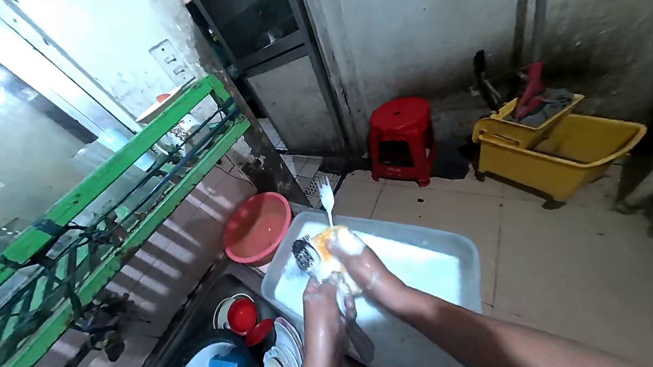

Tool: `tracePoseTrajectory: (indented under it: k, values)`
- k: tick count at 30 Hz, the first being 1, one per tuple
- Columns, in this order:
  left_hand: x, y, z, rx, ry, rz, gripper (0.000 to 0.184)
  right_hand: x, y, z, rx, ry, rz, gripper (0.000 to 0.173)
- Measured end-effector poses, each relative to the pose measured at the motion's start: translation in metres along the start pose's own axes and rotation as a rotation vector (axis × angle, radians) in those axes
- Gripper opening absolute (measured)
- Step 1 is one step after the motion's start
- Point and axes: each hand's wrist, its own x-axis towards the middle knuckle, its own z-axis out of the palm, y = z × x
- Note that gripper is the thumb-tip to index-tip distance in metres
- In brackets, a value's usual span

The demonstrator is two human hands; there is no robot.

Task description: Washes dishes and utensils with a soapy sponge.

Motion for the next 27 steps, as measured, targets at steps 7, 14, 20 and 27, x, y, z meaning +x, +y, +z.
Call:
tracePoseTrajectory:
  k: [7, 14, 20, 27]
  values:
    - [0.016, -0.004, -0.021, -0.261, -0.080, 0.089, 0.016, 0.012, -0.019, -0.039, -0.544, -0.488, 0.186, 0.043]
    - [0.030, 0.007, -0.035, -0.448, 0.009, 0.022, 0.024, -0.010, 0.005, -0.040, -1.164, -1.029, 0.112, 0.042]
    - [0.016, 0.010, -0.031, -0.136, -0.165, -0.114, 0.034, -0.004, -0.033, -0.060, -0.509, -0.482, 0.237, 0.035]
    - [0.005, 0.005, -0.010, 0.015, -0.145, -0.057, 0.031, 0.013, -0.042, -0.041, -0.252, -0.189, 0.060, 0.035]
